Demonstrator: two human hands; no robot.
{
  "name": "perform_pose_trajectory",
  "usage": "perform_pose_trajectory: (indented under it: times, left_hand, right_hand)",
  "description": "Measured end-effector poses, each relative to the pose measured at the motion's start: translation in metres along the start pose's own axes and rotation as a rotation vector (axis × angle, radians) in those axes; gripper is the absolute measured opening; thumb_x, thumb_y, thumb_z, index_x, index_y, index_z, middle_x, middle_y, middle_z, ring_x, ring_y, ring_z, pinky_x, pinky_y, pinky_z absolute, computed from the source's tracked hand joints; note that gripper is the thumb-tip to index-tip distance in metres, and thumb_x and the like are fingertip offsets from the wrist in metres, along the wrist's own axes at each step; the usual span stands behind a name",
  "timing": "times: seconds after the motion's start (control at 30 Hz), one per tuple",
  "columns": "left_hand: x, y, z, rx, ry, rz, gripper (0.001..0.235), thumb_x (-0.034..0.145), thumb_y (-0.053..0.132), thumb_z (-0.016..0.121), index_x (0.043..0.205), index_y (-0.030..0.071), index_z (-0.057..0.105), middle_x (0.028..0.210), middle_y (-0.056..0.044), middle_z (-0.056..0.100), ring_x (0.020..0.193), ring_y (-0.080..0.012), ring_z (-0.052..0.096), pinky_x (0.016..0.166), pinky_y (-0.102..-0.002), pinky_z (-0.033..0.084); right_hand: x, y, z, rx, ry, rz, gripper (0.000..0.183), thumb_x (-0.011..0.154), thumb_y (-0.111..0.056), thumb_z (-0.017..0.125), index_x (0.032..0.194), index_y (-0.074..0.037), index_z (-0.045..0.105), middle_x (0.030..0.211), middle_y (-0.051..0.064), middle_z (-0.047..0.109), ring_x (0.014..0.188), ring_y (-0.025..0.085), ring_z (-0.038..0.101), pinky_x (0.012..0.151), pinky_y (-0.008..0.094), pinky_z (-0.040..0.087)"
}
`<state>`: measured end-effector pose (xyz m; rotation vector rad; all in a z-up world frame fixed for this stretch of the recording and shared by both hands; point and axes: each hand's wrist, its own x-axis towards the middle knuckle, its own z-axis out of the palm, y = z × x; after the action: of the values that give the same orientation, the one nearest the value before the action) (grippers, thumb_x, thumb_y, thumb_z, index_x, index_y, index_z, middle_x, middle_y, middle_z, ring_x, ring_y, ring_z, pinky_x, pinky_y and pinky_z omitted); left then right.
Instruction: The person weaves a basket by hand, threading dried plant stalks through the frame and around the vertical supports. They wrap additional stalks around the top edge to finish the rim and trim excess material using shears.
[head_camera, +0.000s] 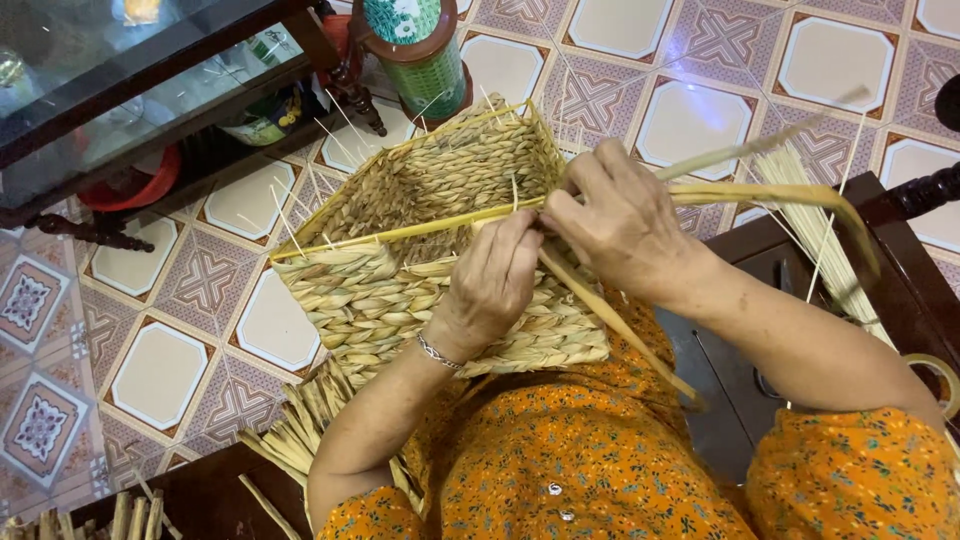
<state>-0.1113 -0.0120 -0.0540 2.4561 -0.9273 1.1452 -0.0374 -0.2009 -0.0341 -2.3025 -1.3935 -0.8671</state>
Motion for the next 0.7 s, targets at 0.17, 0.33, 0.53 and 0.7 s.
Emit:
perform_pose_trajectory:
  times: [0.17, 0.33, 0.53, 0.7]
  left_hand:
    - [0.015, -0.009, 0.003, -0.089, -0.09, -0.177, 0.003, 0.095, -0.007, 0.063, 0.097, -0.006, 0.06, 0.09, -0.017, 0.063, 0.082, -0.0267, 0.065, 0.068, -0.035, 0.058]
    - [0.049, -0.026, -0.003, -0.257, -0.361, -0.421, 0.01, 0.094, 0.004, 0.069, 0.091, 0.0, 0.06, 0.077, -0.012, 0.058, 0.068, -0.0261, 0.058, 0.06, -0.043, 0.05]
    - [0.086, -0.059, 0.005, -0.143, -0.446, -0.214, 0.017, 0.069, 0.015, 0.08, 0.082, 0.01, 0.071, 0.074, -0.005, 0.061, 0.077, -0.0257, 0.051, 0.067, -0.041, 0.04]
    - [0.095, -0.079, 0.017, -0.528, -1.048, -0.582, 0.006, 0.077, 0.017, 0.078, 0.075, 0.013, 0.074, 0.077, 0.001, 0.07, 0.074, -0.0138, 0.065, 0.073, -0.036, 0.055]
  right_hand:
    - [-0.004, 0.007, -0.011, 0.301, -0.013, 0.101, 0.025, 0.087, -0.007, 0.082, 0.091, -0.003, 0.058, 0.086, 0.009, 0.057, 0.081, 0.024, 0.055, 0.066, 0.037, 0.048]
    - [-0.017, -0.001, -0.027, 0.705, -0.048, 0.38, 0.018, 0.085, -0.001, 0.073, 0.097, 0.0, 0.058, 0.1, 0.012, 0.061, 0.087, 0.02, 0.064, 0.073, 0.032, 0.059]
    - [-0.051, -0.03, -0.04, -0.129, 0.329, 0.025, 0.015, 0.086, -0.016, 0.076, 0.082, -0.009, 0.063, 0.093, 0.011, 0.063, 0.082, 0.031, 0.059, 0.066, 0.045, 0.047]
    - [-0.095, -0.041, -0.049, 0.237, -0.486, 0.387, 0.033, 0.078, -0.036, 0.08, 0.081, -0.007, 0.066, 0.072, 0.009, 0.059, 0.046, 0.02, 0.055, 0.04, 0.038, 0.047]
